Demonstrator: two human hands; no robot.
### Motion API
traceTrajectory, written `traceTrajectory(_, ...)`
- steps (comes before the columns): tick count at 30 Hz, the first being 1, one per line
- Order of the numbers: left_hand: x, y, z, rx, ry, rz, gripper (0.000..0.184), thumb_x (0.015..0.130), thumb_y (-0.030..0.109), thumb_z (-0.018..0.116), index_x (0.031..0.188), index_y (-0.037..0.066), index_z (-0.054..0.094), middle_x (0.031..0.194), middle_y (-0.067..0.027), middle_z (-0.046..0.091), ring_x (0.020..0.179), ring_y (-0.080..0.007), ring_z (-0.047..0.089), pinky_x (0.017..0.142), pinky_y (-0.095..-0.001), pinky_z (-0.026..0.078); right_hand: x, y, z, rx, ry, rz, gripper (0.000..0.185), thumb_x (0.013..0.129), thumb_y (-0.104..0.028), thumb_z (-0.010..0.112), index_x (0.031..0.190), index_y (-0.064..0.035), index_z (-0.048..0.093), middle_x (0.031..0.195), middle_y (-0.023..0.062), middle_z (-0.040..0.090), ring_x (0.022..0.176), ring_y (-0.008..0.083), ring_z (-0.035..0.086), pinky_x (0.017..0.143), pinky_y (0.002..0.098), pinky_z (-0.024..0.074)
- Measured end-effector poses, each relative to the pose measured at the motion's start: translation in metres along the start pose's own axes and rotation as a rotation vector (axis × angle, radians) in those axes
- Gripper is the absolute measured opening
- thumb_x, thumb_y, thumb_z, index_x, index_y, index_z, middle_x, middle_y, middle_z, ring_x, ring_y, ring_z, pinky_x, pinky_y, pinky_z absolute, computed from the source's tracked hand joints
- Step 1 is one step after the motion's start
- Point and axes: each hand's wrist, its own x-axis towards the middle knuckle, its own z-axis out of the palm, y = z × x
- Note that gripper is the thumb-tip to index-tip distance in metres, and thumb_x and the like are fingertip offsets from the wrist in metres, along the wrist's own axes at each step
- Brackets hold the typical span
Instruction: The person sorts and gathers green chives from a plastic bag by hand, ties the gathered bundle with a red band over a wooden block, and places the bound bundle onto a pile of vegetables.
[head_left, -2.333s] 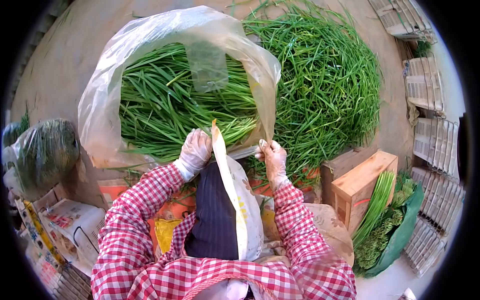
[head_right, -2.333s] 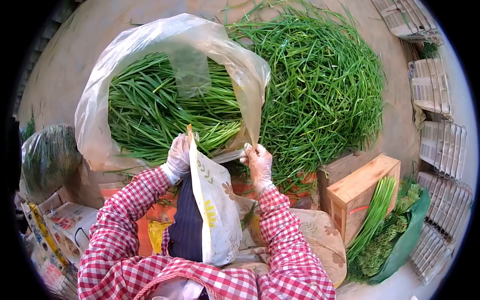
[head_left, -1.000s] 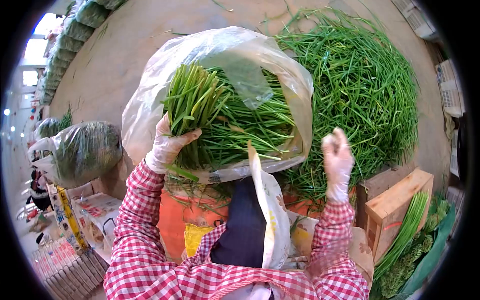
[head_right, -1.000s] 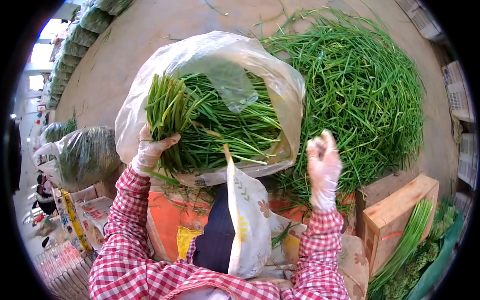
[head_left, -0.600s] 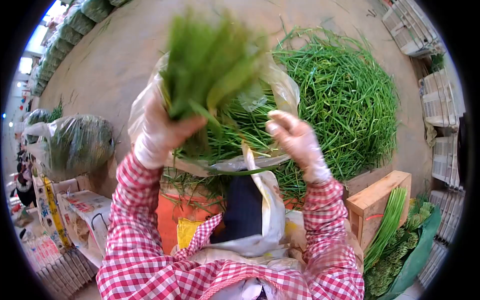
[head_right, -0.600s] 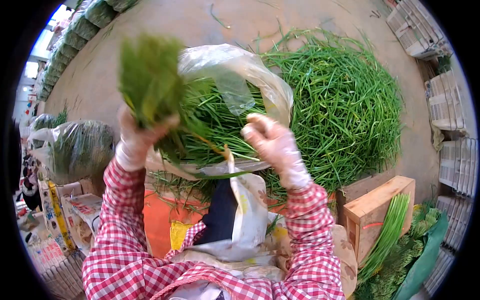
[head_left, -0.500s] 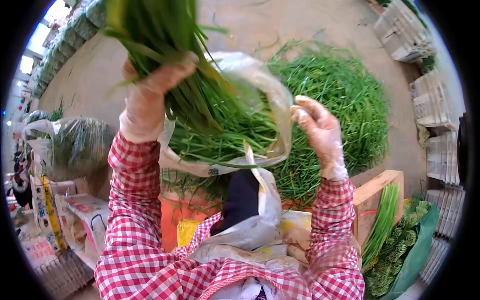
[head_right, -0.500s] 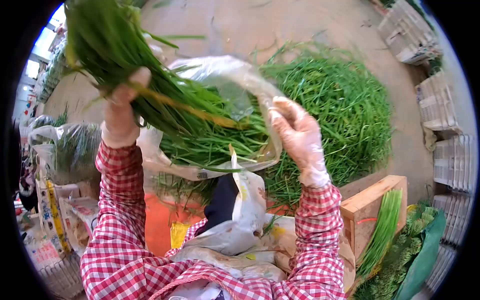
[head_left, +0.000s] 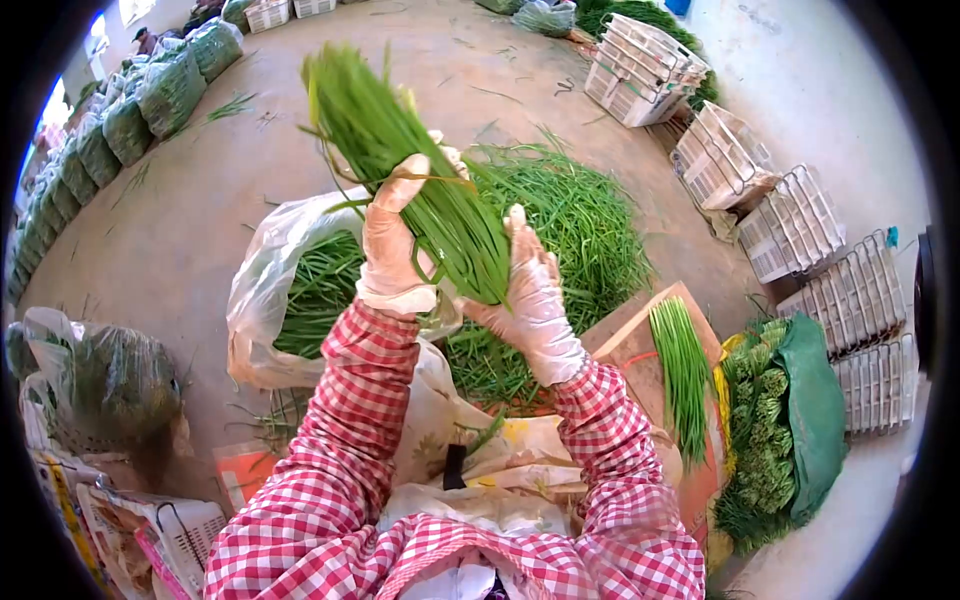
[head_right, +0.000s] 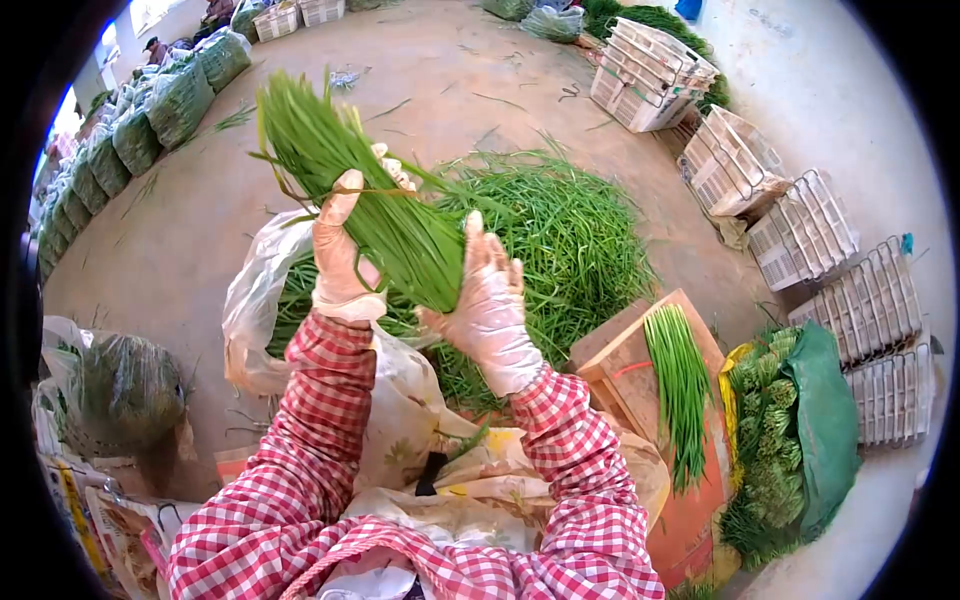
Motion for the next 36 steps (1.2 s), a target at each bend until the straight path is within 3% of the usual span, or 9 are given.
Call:
traceTrajectory(6, -0.034, -0.070, -0.070, -0.469, 0.284, -0.148, 0.056, 0.080, 0.045, 0.063, 0.117, 0.003, 0.050, 0.111, -0.0150, 0.056, 0.105, -0.0290, 0.053, 0.093, -0.0464, 0.043, 0.000, 0.028, -0.038, -0.260, -0.375, 0.197, 0.086, 0.072, -0.027, 0.069, 0.142, -0.0095, 0.022, 0.077, 0.0222, 0.062, 0.072, 0.0325, 0.064, 0.065, 0.0392, 0.0514)
traceTrajectory(10, -0.093, -0.095, -0.067, -0.307, 0.539, -0.681, 0.085, 0.080, 0.072, 0.038, 0.128, 0.002, 0.037, 0.132, -0.0175, 0.040, 0.127, -0.0315, 0.033, 0.099, -0.0529, 0.031, 0.052, 0.043, -0.068, -0.570, -0.107, -0.334, 0.056, 0.072, -0.009, 0.056, 0.127, -0.0085, 0.046, 0.067, 0.0123, 0.061, 0.062, 0.0303, 0.062, 0.054, 0.0413, 0.0486)
traceTrajectory(14, -0.174, -0.124, -0.083, -0.302, 0.494, -1.026, 0.068, 0.089, 0.058, 0.040, 0.121, -0.003, 0.043, 0.115, -0.0206, 0.056, 0.111, -0.0318, 0.052, 0.090, -0.0454, 0.044, 0.093, 0.048, -0.036, -0.968, -0.380, -0.161, 0.036, 0.082, -0.007, 0.053, 0.118, -0.0064, 0.054, 0.075, 0.0104, 0.065, 0.069, 0.0282, 0.064, 0.059, 0.0391, 0.0518)
traceTrajectory(16, -0.226, -0.153, -0.120, -0.322, 0.391, -1.234, 0.054, 0.093, 0.045, 0.043, 0.117, -0.004, 0.045, 0.103, -0.0191, 0.061, 0.099, -0.0322, 0.059, 0.084, -0.0438, 0.049, 0.103, 0.077, -0.002, -1.189, -1.054, -0.212, 0.029, 0.083, -0.004, 0.054, 0.111, 0.0008, 0.054, 0.081, 0.0107, 0.066, 0.073, 0.0257, 0.066, 0.059, 0.0365, 0.0540)
traceTrajectory(19, -0.250, -0.147, -0.099, 0.052, 0.411, -1.446, 0.039, 0.093, 0.033, 0.048, 0.110, -0.002, 0.049, 0.097, -0.0159, 0.062, 0.090, -0.0286, 0.061, 0.079, -0.0388, 0.050, 0.107, 0.068, -0.019, -1.073, -0.513, -0.258, 0.010, 0.084, -0.006, 0.055, 0.089, 0.0017, 0.060, 0.079, 0.0105, 0.065, 0.066, 0.0188, 0.064, 0.052, 0.0307, 0.0534)
traceTrajectory(20, -0.252, -0.147, -0.102, 0.040, 0.419, -1.460, 0.039, 0.093, 0.033, 0.048, 0.110, -0.002, 0.049, 0.097, -0.0159, 0.062, 0.090, -0.0286, 0.061, 0.079, -0.0388, 0.050, 0.108, 0.074, -0.020, -0.968, -0.309, -0.287, 0.011, 0.085, -0.008, 0.056, 0.089, 0.0003, 0.061, 0.076, 0.0096, 0.065, 0.063, 0.0176, 0.063, 0.051, 0.0299, 0.0531)
traceTrajectory(24, -0.240, -0.141, -0.107, 0.021, 0.351, -1.434, 0.030, 0.093, 0.029, 0.048, 0.110, 0.004, 0.051, 0.095, -0.0118, 0.063, 0.084, -0.0221, 0.061, 0.070, -0.0326, 0.049, 0.104, 0.105, 0.000, -1.125, -0.823, -0.341, 0.011, 0.078, -0.005, 0.056, 0.080, -0.0023, 0.067, 0.076, 0.0122, 0.067, 0.072, 0.0253, 0.067, 0.056, 0.0363, 0.0527)
traceTrajectory(26, -0.239, -0.144, -0.117, 0.036, 0.299, -1.252, 0.029, 0.093, 0.028, 0.047, 0.110, 0.004, 0.052, 0.096, -0.0109, 0.063, 0.085, -0.0222, 0.061, 0.073, -0.0326, 0.049, 0.099, 0.108, -0.003, -1.111, -0.545, -0.299, 0.011, 0.074, -0.005, 0.058, 0.078, -0.0050, 0.068, 0.076, 0.0108, 0.068, 0.071, 0.0238, 0.067, 0.056, 0.0345, 0.0525)
traceTrajectory(36, -0.127, -0.133, -0.094, -0.184, 0.043, -0.972, 0.093, 0.076, 0.067, 0.055, 0.138, 0.005, 0.023, 0.131, -0.0126, 0.045, 0.125, -0.0258, 0.036, 0.095, -0.0406, 0.030, 0.007, 0.034, -0.008, -0.919, -0.396, 0.045, 0.013, 0.080, -0.014, 0.063, 0.091, -0.0062, 0.063, 0.075, 0.0031, 0.065, 0.066, 0.0131, 0.064, 0.053, 0.0263, 0.0502)
